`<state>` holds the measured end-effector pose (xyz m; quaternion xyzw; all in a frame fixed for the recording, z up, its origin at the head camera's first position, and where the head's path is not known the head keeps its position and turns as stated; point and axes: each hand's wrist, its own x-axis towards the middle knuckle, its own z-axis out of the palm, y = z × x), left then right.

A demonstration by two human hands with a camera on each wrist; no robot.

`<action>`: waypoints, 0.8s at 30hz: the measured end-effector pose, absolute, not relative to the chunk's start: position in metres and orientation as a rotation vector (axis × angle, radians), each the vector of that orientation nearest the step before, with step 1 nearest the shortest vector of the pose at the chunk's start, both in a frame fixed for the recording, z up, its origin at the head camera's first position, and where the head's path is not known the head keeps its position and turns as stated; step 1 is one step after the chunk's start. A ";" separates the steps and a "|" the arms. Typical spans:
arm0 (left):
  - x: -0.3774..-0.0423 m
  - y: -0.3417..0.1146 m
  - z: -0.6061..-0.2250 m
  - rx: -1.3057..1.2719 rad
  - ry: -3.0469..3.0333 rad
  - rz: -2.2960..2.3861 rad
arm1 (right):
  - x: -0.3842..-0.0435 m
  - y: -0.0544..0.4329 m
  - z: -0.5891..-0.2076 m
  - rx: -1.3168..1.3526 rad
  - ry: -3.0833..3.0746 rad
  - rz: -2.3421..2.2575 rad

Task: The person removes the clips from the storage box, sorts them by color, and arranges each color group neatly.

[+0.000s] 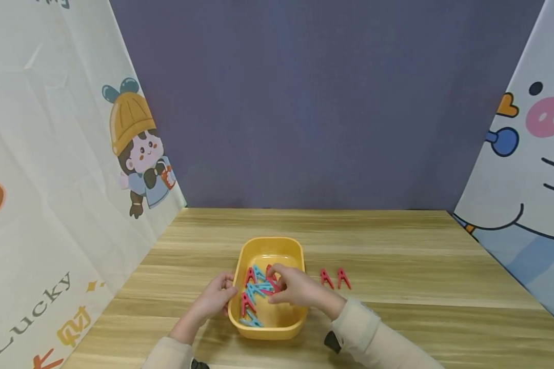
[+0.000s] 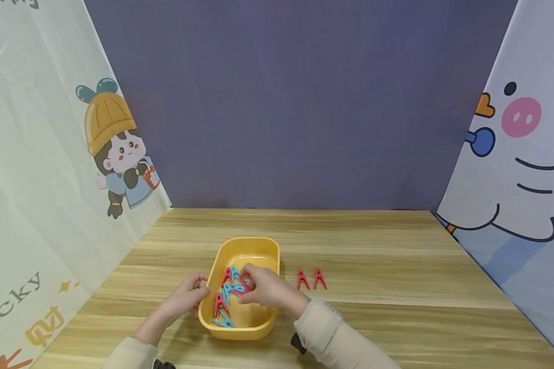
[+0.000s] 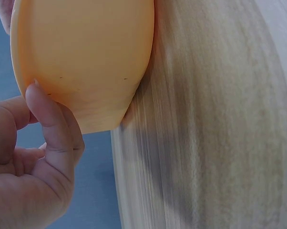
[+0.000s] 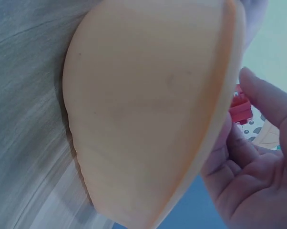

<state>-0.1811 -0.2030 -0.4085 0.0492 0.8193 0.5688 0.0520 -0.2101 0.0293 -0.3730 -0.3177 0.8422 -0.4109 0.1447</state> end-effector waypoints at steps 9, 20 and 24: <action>-0.179 -0.203 -0.408 0.149 2.480 1.735 | -0.210 0.033 -0.371 -0.913 2.405 -1.297; -0.180 -0.202 -0.408 0.125 2.496 1.748 | -0.213 0.041 -0.367 -0.974 2.466 -1.355; -0.180 -0.202 -0.409 0.124 2.500 1.744 | -0.215 0.043 -0.365 -0.928 2.396 -1.462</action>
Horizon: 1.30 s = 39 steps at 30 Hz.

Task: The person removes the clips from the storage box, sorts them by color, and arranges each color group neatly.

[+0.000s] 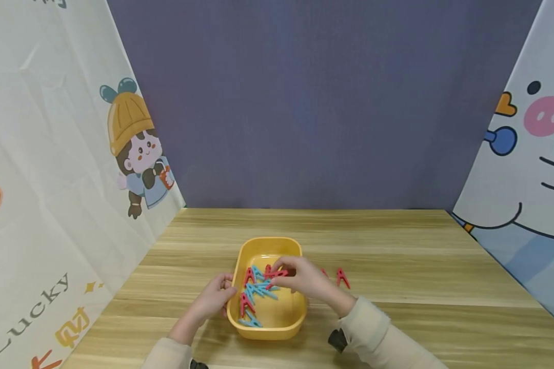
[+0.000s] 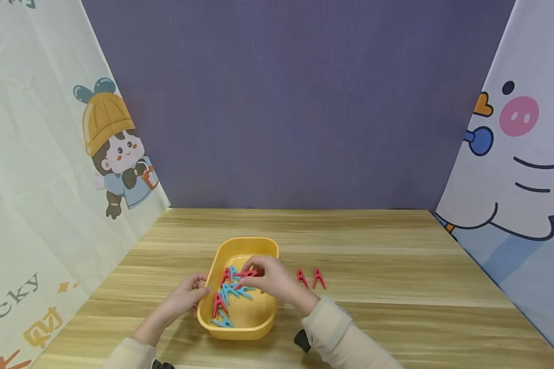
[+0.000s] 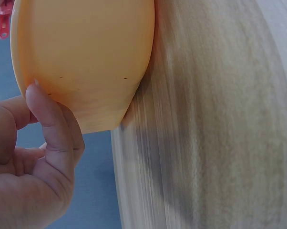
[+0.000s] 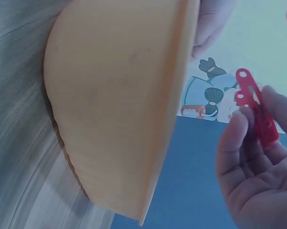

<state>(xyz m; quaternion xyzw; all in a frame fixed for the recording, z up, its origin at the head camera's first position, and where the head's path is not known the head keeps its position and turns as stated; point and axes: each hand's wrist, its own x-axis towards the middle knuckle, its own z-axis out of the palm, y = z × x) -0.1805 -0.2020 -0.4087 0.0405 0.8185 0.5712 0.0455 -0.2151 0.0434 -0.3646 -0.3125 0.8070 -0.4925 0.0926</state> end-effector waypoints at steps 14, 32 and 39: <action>-0.181 -0.202 -0.408 0.142 2.483 1.743 | -0.214 0.054 -0.355 -0.836 2.212 -1.661; -0.181 -0.202 -0.410 0.132 2.499 1.762 | -0.217 0.078 -0.345 -0.828 2.279 -1.712; -0.181 -0.202 -0.409 0.136 2.492 1.757 | -0.219 0.088 -0.341 -0.776 2.319 -1.720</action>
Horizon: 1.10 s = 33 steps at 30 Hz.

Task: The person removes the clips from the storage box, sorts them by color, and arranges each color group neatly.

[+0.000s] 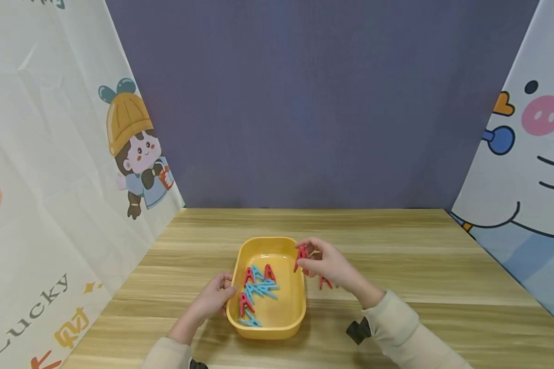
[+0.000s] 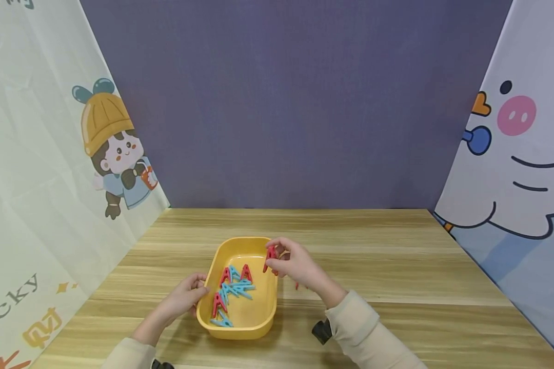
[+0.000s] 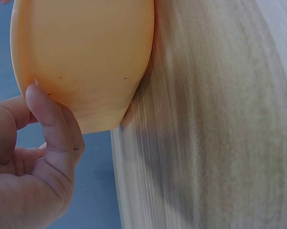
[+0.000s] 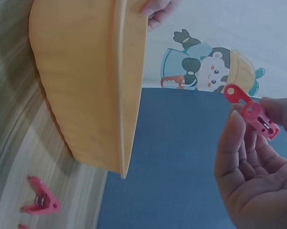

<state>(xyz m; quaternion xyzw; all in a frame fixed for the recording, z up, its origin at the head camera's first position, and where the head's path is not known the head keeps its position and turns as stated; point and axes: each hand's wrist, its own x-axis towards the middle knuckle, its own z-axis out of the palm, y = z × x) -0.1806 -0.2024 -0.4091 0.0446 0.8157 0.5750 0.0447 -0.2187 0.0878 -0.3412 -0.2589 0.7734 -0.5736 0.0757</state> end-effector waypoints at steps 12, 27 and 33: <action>-0.182 -0.203 -0.410 0.138 2.484 1.746 | -0.223 0.103 -0.339 -0.763 2.407 -1.703; -0.181 -0.202 -0.409 0.130 2.513 1.720 | -0.231 0.119 -0.344 -0.711 2.422 -1.726; -0.180 -0.202 -0.409 0.123 2.517 1.726 | -0.235 0.126 -0.348 -0.686 2.436 -1.730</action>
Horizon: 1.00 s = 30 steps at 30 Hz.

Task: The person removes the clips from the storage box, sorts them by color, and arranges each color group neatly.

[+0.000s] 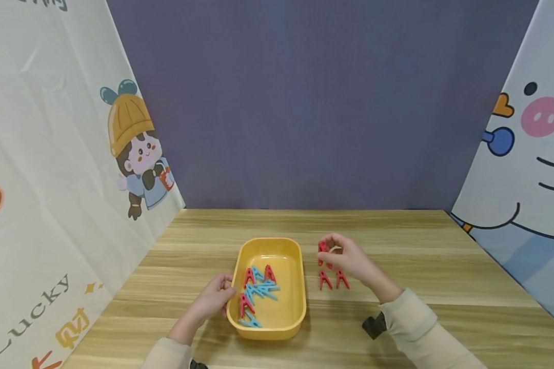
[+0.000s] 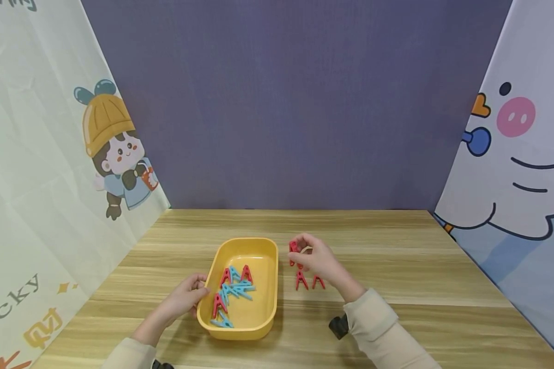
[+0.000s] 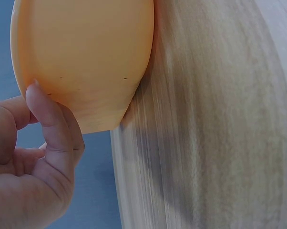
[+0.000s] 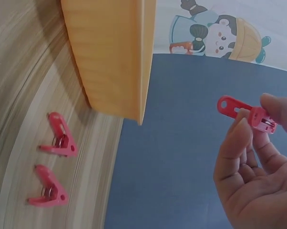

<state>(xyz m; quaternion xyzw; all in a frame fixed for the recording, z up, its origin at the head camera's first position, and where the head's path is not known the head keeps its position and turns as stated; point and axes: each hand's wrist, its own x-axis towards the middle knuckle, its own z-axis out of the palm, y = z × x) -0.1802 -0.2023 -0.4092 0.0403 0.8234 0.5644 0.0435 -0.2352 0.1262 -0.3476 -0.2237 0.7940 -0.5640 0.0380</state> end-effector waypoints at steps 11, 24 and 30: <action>-0.180 -0.202 -0.408 0.122 2.514 1.727 | -0.242 0.139 -0.353 -0.581 2.481 -1.722; -0.180 -0.201 -0.410 0.107 2.529 1.736 | -0.250 0.154 -0.362 -0.516 2.470 -1.745; -0.179 -0.201 -0.408 0.117 2.516 1.740 | -0.254 0.161 -0.368 -0.496 2.479 -1.739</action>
